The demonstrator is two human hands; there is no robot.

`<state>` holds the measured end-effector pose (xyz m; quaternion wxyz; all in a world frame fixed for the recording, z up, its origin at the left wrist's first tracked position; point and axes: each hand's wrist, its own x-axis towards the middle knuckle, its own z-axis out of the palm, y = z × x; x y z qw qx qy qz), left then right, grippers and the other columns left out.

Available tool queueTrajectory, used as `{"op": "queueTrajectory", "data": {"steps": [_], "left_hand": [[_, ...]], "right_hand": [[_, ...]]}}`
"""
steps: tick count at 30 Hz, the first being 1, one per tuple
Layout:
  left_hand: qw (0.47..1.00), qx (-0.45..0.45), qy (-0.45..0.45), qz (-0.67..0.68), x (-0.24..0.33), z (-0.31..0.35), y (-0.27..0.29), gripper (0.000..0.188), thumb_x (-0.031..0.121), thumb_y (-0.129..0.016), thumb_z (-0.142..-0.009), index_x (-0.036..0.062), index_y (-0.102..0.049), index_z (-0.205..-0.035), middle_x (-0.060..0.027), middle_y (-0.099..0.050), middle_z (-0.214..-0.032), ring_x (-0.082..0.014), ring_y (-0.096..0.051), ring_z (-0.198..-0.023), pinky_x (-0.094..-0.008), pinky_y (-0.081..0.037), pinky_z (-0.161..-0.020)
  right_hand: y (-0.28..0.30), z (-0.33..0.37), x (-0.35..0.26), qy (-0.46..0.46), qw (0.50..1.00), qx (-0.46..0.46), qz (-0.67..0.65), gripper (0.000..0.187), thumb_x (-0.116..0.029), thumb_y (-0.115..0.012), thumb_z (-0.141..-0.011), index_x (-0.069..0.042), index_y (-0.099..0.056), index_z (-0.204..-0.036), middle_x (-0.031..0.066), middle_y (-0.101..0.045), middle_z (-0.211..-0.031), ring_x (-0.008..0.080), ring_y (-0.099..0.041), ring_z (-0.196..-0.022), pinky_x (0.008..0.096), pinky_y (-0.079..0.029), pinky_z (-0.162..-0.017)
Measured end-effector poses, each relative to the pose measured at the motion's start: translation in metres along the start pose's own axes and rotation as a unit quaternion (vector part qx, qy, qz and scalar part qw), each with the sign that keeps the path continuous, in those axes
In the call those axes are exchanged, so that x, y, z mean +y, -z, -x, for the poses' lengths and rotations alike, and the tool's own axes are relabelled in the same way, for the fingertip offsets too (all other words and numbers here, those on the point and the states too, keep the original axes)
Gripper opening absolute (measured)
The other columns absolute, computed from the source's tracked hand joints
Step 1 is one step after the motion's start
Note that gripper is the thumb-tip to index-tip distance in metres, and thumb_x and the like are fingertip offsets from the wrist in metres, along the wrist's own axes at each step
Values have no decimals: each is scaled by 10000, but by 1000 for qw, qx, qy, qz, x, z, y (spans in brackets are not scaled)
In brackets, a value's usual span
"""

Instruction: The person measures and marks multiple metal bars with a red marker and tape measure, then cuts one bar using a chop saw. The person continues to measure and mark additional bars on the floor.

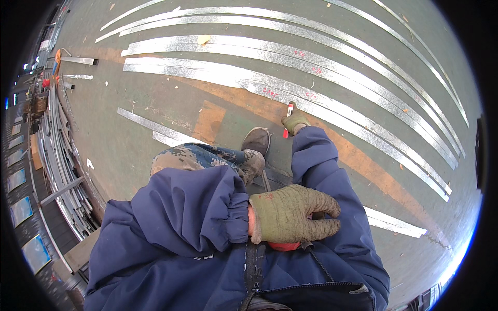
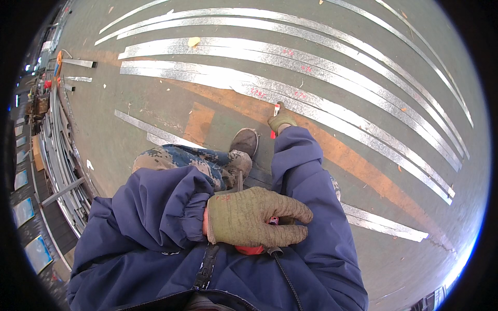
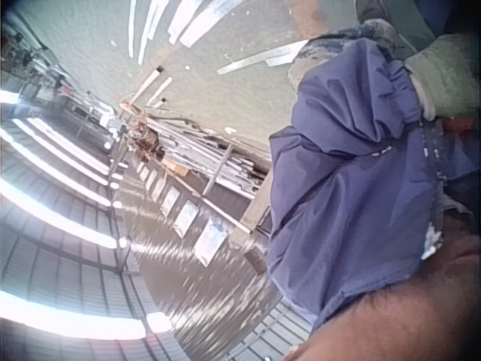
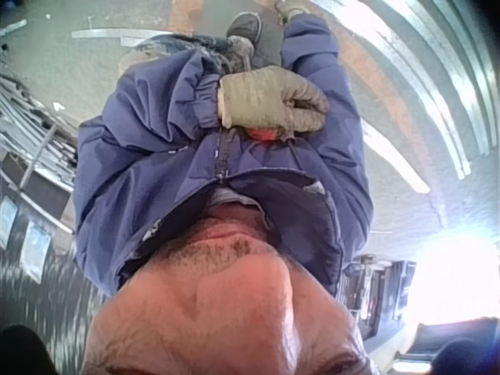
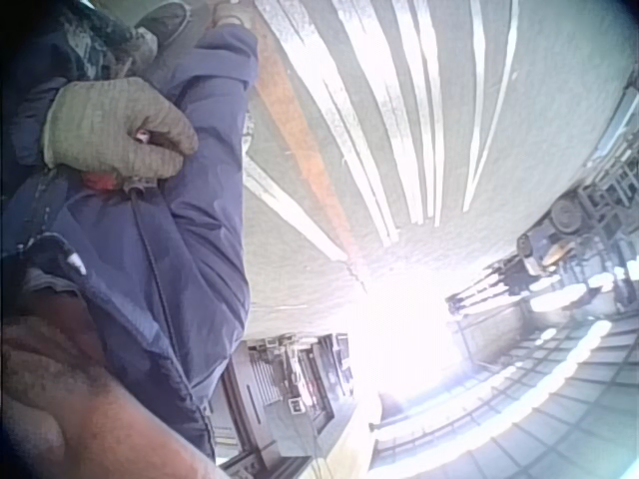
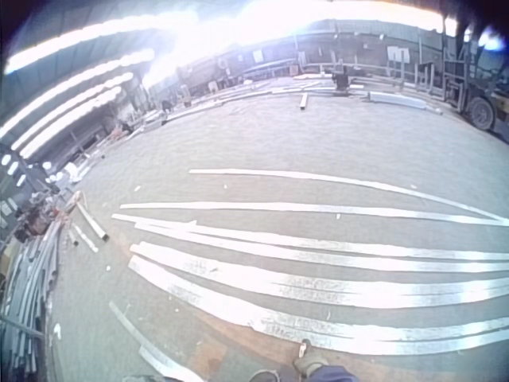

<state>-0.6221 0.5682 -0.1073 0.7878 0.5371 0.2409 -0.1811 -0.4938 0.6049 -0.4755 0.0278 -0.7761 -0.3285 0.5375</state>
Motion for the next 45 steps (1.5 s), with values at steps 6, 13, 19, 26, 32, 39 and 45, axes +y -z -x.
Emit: {"op": "queueTrajectory", "data": {"steps": [6, 13, 19, 26, 32, 39, 45], "left_hand": [[998, 45, -43, -20, -10, -1, -5, 444, 401, -702, -956, 50, -687, -1228, -141, -739, -969, -249, -720, -870, -364, -566, -804], [1000, 18, -12, 14, -1, 0, -2, 457, 369, -706, -968, 23, -668, -1265, -145, -742, -1024, -208, -726, -866, -332, -572, -796], [991, -28, 59, 120, 7, -1, -6, 495, 292, -726, -981, -34, -623, -1339, -147, -741, -1135, -138, -728, -928, -277, -581, -824], [997, -23, 42, 63, 6, -3, -3, 492, 303, -717, -986, -24, -625, -1343, -138, -741, -1155, -138, -731, -952, -272, -571, -877], [1000, -16, -10, 11, 2, -7, -6, 466, 297, -725, -980, -17, -646, -1315, -128, -742, -1161, -123, -697, -1061, -273, -548, -929], [991, -36, 35, 121, -1, -15, -3, 431, 282, -722, -986, -22, -666, -1287, -83, -740, -1118, -115, -671, -1050, -265, -541, -921], [987, -14, 35, 158, 2, -17, -1, 446, 293, -715, -995, -29, -660, -1299, -55, -722, -1037, -103, -657, -949, -267, -547, -846]], "right_hand": [[8, 16, -14, -24, 1000, -21, 0, 872, -219, -583, -873, -231, -198, -1656, 240, -726, -1145, 371, -741, -981, 471, -573, -854], [0, 4, -3, 10, 1000, 21, 9, 858, -205, -594, -884, -222, -214, -1653, 230, -732, -1007, 358, -738, -813, 454, -587, -707], [-7, -23, 24, 15, 998, 48, 37, 699, -231, -620, -876, -96, -439, -1537, 226, -738, -998, 339, -745, -775, 448, -593, -702], [2, 8, 10, 5, 999, 9, -36, 608, -333, -635, -882, -71, -566, -1428, 242, -676, -1282, 395, -672, -1165, 460, -540, -980], [3, 29, 6, 37, 999, -6, -34, 376, -300, -654, -915, -25, -658, -1170, 161, -749, -856, 265, -723, -657, 396, -564, -599], [0, 73, -1, 47, 981, -88, -165, 318, -342, -682, -908, -26, -713, -934, 111, -718, -735, 203, -668, -581, 372, -527, -555], [-2, 84, -2, 87, 969, -117, -200, 401, -408, -767, -903, -15, -700, -939, 105, -707, -719, 180, -655, -579, 334, -516, -533]]}}
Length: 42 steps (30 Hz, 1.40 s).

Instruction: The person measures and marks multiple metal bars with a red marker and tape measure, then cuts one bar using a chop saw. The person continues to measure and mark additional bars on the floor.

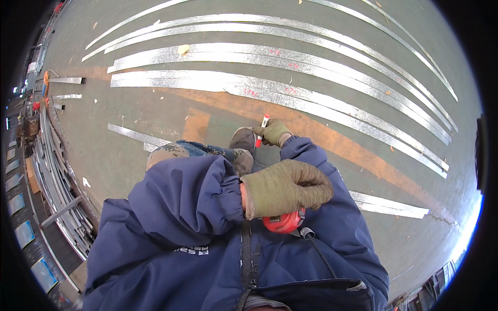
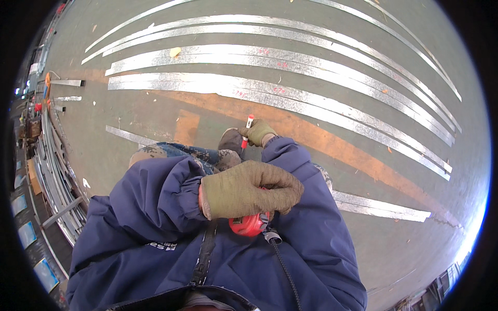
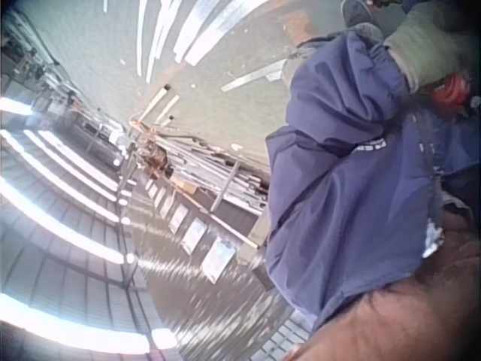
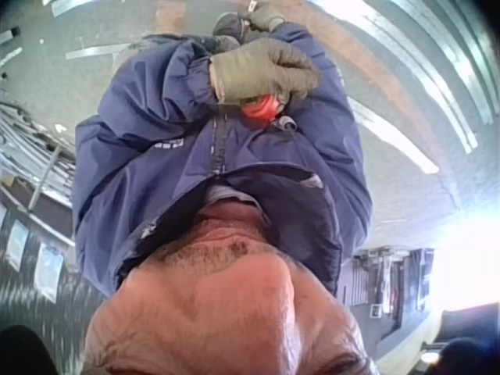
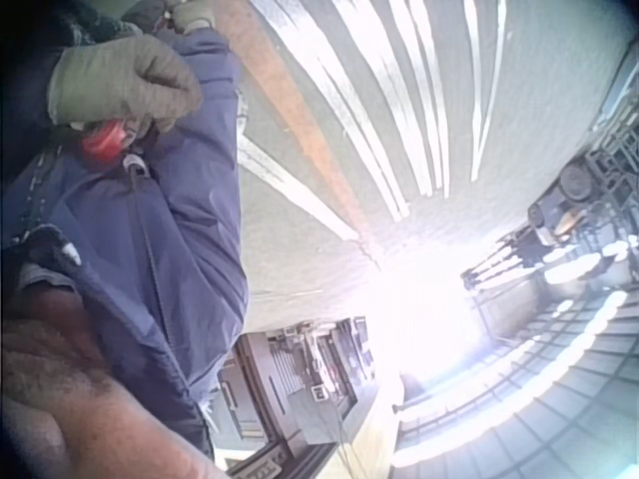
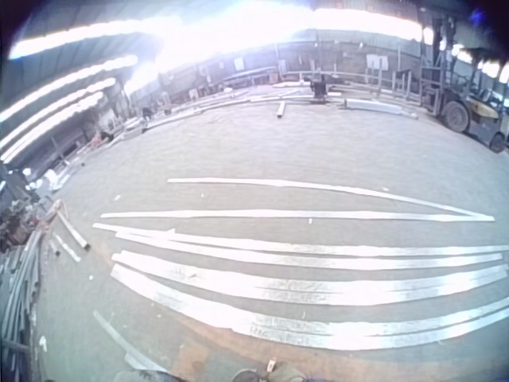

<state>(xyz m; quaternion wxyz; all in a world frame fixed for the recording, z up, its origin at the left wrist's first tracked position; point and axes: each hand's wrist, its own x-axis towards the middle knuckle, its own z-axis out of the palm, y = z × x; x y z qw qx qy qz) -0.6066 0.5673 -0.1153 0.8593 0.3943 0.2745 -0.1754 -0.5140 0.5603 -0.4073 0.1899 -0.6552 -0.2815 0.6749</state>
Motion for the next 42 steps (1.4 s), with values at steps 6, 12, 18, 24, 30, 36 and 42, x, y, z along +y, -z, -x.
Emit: {"op": "queueTrajectory", "data": {"steps": [6, 12, 18, 24, 30, 36, 42], "left_hand": [[998, 57, 13, 29, -3, -7, -2, 401, 314, -721, -988, -18, -696, -1211, -66, -722, -996, -117, -662, -913, -280, -556, -816], [990, 101, 38, 96, 4, -15, -1, 335, 318, -720, -984, 5, -719, -1103, -83, -724, -964, -118, -663, -842, -262, -556, -771], [990, 90, 32, 99, 7, -26, -2, 312, 294, -709, -989, 6, -720, -1111, -91, -736, -974, -134, -680, -856, -278, -562, -782], [999, 32, 40, 12, 8, -53, -5, 317, 279, -692, -999, 4, -703, -1158, -97, -743, -1012, -138, -679, -903, -262, -540, -839], [994, -20, 101, -26, 30, -59, -17, 338, 280, -686, -998, 15, -693, -1209, -78, -732, -1032, -127, -664, -939, -254, -518, -872], [993, 26, -63, -92, 23, -73, -11, 364, 267, -709, -978, 3, -673, -1225, -43, -680, -960, -113, -638, -888, -273, -529, -791], [963, 144, -119, -196, 23, -66, -2, 497, 256, -715, -969, -39, -574, -1344, -51, -651, -935, -119, -611, -836, -290, -525, -738]], "right_hand": [[-1, -2, 8, 9, 999, 33, -31, 380, -380, -763, -922, -7, -694, -910, 97, -707, -730, 175, -654, -604, 333, -516, -556], [9, 20, -5, 23, 990, 66, -120, 398, -417, -761, -924, -29, -683, -884, 85, -709, -736, 149, -652, -593, 309, -500, -525], [32, 62, -30, 35, 965, 128, -227, 498, -520, -716, -937, -33, -678, -845, 68, -665, -681, 145, -600, -516, 290, -458, -481], [46, 87, -31, 51, 942, 199, -264, 544, -540, -703, -944, -9, -657, -833, 74, -613, -622, 137, -529, -444, 292, -413, -425], [58, 91, -17, 3, 928, 240, -285, 588, -591, -695, -923, -5, -673, -889, 87, -604, -575, 169, -546, -446, 313, -430, -462], [100, 144, -31, 14, 842, 387, -377, 485, -467, -682, -981, 9, -680, -891, 93, -635, -589, 148, -539, -436, 307, -405, -419], [118, 195, 1, 273, 711, 480, -436, 412, -371, -606, -1046, 3, -672, -888, 41, -570, -581, 109, -525, -473, 270, -446, -451]]}}
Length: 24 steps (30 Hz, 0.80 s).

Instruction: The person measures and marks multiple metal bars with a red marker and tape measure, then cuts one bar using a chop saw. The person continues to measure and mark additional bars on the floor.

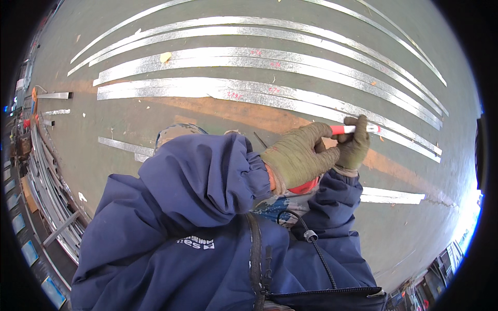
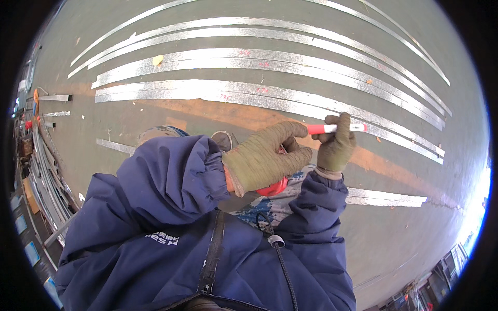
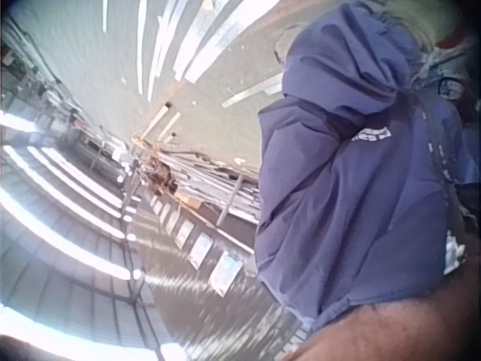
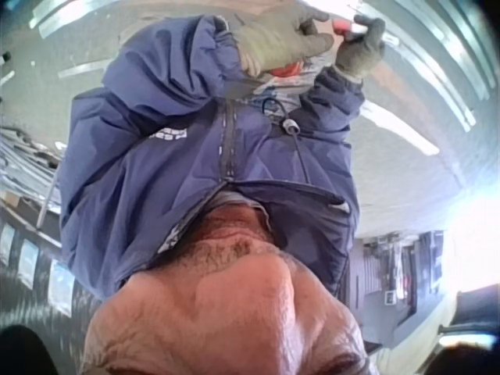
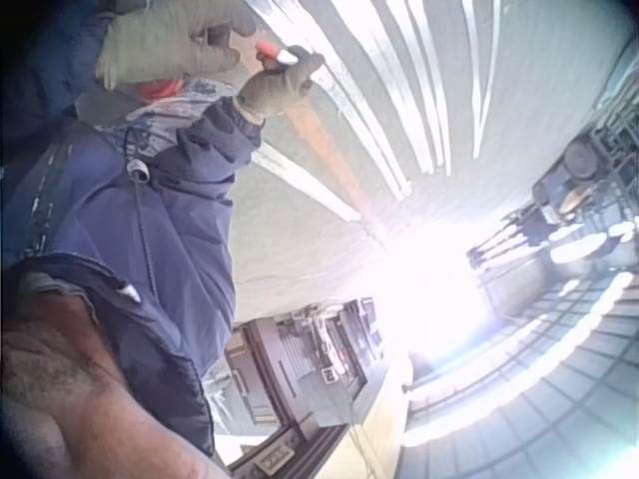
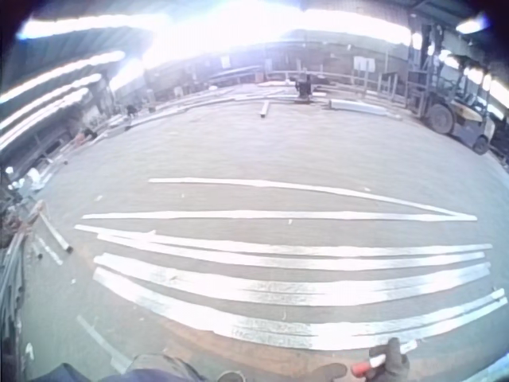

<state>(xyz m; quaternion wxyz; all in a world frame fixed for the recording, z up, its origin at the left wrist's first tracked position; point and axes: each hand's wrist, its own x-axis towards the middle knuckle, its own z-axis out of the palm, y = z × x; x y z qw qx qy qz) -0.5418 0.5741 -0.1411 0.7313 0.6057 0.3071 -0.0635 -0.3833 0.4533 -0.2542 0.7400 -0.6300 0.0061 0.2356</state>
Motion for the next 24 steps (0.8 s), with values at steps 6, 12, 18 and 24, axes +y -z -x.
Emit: {"op": "queueTrajectory", "data": {"steps": [6, 12, 18, 24], "left_hand": [[996, 12, -17, -88, -6, 8, -4, 551, 371, -702, -974, -18, -584, -1346, -88, -684, -991, -184, -649, -895, -333, -537, -780], [991, -39, -20, -126, -19, 11, -7, 425, 396, -686, -990, 29, -684, -1206, -133, -726, -944, -203, -679, -864, -360, -540, -766], [982, -42, -42, -180, -19, 29, -7, 425, 428, -648, -1003, 29, -709, -1136, -152, -730, -908, -243, -697, -827, -376, -535, -736], [985, -62, -37, -157, 0, 53, 0, 442, 440, -621, -1002, 23, -712, -1119, -171, -723, -900, -278, -703, -815, -384, -535, -726]], "right_hand": [[8, 40, -40, 20, 995, -102, 6, 422, -370, -561, -1058, 9, -641, -891, 45, -555, -612, 126, -498, -511, 296, -452, -529], [12, 65, -24, 16, 980, -187, -69, 303, -297, -647, -1024, -7, -667, -937, 68, -648, -817, 139, -564, -667, 289, -448, -621], [16, 76, -29, -18, 969, -236, -63, 289, -240, -673, -996, 5, -645, -846, 86, -630, -730, 150, -534, -585, 291, -407, -534], [9, 84, -57, 10, 962, -273, -27, 311, -218, -682, -953, 48, -676, -791, 93, -587, -596, 146, -487, -469, 301, -370, -446]]}}
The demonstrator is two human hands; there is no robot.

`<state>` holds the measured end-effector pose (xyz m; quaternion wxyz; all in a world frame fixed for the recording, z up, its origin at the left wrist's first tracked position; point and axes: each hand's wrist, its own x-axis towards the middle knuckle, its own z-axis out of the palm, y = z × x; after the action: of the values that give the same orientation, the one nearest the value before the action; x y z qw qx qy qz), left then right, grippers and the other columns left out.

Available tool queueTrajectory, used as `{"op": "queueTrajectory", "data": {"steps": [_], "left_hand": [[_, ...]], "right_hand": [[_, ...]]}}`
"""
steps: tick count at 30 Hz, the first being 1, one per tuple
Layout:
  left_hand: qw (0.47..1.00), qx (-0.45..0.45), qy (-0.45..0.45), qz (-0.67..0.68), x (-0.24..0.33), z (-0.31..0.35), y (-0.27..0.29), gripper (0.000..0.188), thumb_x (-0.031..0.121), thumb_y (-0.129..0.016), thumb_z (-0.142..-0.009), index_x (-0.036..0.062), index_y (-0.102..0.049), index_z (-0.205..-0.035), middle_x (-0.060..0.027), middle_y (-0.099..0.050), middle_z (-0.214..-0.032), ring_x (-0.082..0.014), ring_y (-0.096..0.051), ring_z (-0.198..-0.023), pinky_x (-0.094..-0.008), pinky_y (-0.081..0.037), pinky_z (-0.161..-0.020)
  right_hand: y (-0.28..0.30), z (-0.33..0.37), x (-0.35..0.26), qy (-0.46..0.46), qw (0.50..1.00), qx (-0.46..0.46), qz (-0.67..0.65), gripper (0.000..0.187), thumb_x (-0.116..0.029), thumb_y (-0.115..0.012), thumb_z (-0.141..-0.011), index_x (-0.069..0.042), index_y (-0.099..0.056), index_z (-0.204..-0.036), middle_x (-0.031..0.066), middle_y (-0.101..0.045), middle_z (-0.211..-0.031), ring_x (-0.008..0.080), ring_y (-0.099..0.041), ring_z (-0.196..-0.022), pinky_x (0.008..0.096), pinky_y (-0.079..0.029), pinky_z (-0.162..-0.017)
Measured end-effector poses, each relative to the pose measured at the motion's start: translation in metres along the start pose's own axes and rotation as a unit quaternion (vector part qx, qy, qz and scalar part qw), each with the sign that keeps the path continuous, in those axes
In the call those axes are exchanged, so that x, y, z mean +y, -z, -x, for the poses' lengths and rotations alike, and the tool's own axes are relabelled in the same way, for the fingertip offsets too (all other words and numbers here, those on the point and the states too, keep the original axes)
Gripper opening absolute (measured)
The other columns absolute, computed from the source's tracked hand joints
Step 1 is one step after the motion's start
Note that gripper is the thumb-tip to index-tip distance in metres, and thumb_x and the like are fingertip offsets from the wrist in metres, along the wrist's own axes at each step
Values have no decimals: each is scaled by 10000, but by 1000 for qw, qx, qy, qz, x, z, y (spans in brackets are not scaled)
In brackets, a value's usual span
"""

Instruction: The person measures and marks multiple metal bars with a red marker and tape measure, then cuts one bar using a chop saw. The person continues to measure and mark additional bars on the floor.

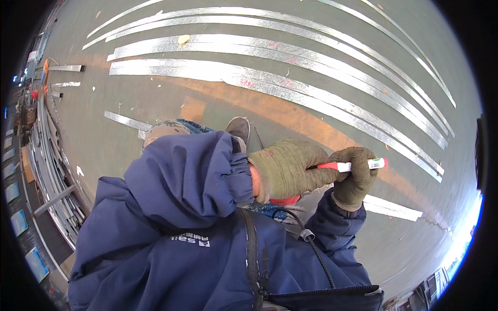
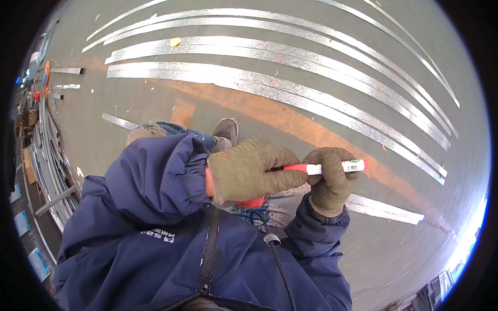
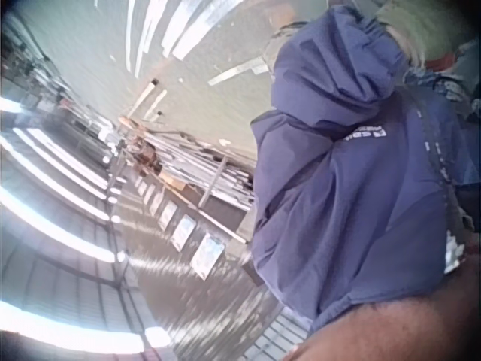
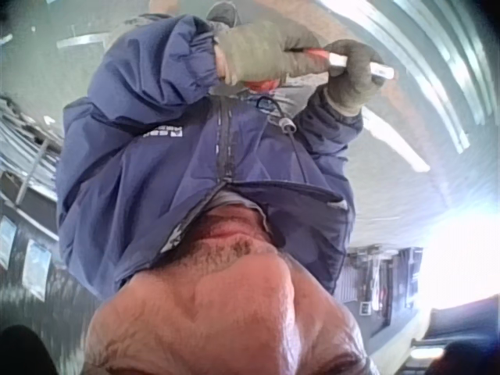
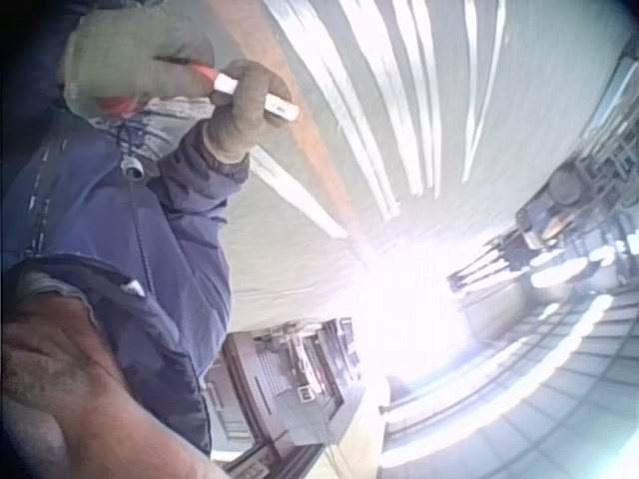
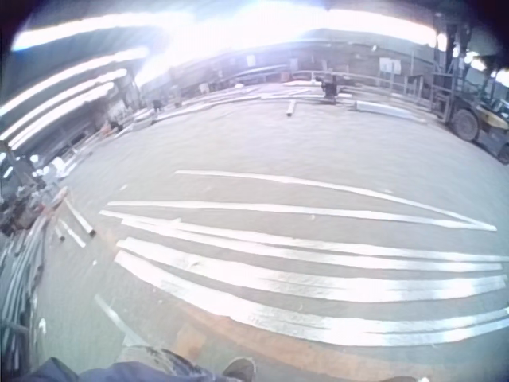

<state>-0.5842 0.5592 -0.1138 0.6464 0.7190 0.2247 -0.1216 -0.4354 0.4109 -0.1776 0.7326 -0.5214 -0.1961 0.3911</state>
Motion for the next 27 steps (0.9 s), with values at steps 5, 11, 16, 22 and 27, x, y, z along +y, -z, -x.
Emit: {"op": "queueTrajectory", "data": {"steps": [5, 11, 16, 22, 27], "left_hand": [[997, 70, 21, 20, -5, 48, 20, 368, 377, -648, -991, 20, -710, -1059, -131, -709, -829, -221, -689, -756, -356, -531, -699], [934, 186, 161, 258, -12, 119, 38, 342, 339, -627, -1032, 5, -690, -1077, -50, -681, -771, -113, -630, -689, -266, -485, -621], [817, 430, 61, 378, -4, 117, 59, 376, 326, -573, -1062, -28, -666, -1146, -92, -649, -670, -149, -570, -501, -281, -447, -460], [789, 437, 60, 429, -12, 147, 62, 439, 343, -664, -1010, -73, -663, -1151, -124, -661, -676, -167, -596, -549, -300, -476, -504], [797, 440, 103, 400, -36, 171, 57, 519, 445, -653, -998, -26, -583, -1203, -175, -674, -709, -259, -640, -513, -353, -529, -446]], "right_hand": [[5, -34, -12, 83, 978, -56, -182, 354, -269, -617, -1017, -42, -543, -756, 26, -495, -558, 104, -433, -463, 287, -327, -443], [-20, -92, 48, 84, 987, 9, 136, 190, -100, -665, -997, 27, -706, -1131, 104, -699, -1022, 176, -702, -827, 313, -577, -756], [-71, -117, 218, -147, 969, -25, 196, 284, -253, -778, -914, -34, -762, -1093, 22, -709, -887, 106, -631, -791, 259, -510, -781], [-107, -122, 315, -150, 955, 16, 254, 332, -271, -802, -887, -38, -769, -1121, 98, -755, -1129, 192, -685, -1080, 308, -514, -964], [-122, -135, 357, -136, 955, 40, 259, 352, -267, -802, -882, -47, -771, -1155, 153, -742, -1209, 253, -675, -1181, 342, -494, -1043]]}}
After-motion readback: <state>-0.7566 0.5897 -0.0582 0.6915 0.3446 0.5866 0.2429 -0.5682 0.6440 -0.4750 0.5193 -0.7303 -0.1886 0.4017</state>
